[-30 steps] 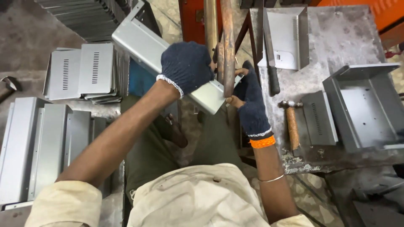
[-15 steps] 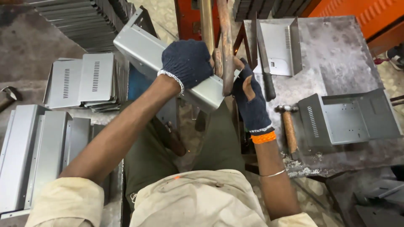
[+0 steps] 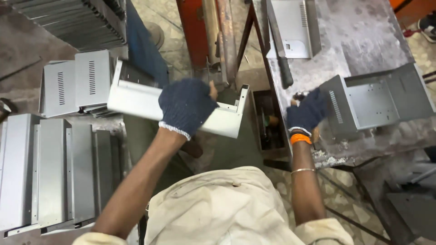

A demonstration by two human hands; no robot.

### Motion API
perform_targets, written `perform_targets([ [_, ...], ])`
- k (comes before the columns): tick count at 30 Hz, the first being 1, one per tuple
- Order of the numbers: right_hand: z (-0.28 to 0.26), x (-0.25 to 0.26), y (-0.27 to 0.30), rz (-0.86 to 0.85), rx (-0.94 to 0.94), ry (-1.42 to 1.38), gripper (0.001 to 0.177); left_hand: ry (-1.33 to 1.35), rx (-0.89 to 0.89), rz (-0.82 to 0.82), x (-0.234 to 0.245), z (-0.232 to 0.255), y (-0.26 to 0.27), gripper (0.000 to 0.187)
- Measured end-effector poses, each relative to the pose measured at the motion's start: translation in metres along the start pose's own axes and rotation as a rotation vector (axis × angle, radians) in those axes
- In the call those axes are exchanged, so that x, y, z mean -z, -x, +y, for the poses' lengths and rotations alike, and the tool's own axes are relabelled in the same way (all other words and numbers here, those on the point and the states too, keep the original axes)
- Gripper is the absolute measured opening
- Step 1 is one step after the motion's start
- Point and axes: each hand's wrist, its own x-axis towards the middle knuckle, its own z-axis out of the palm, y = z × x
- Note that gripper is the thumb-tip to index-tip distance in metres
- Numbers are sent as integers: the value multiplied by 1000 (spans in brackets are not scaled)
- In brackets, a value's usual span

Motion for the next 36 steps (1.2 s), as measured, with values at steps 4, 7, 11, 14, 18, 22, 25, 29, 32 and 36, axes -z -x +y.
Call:
perform_targets([
  [4,29,17,37,116,2,79,75,53,-3,128,-19,4,21,38],
  [7,30,61,47,-58,-116,-155,26,132,32,167,-38,3,29,38],
  [11,-13,157,109,-380,-43,-1182,23,115,41,302,-51,7,30,37],
  [14,-77,229,177,-377,-7,-1537,35,135,48,261,-47,13,28,37],
  [18,-105,252,200,-396,84,-1581,32,186,101,142,-44,13,24,43],
  [22,-109,267,210,-324,11,-1606,30,168,121,142,-42,12,32,39],
  [25,-108,261,215,-383,103,-1471,30,170,108,193,-52,12,29,40],
  [29,-100,264,234,-469,122,-1537,33,90,147,331,-64,7,25,42],
  [32,-86,277,243,-494,111,-1537,34,92,142,386,-63,5,25,42],
  [36,-67,277,250,-374,45,-1595,30,104,110,437,-66,6,27,40],
])
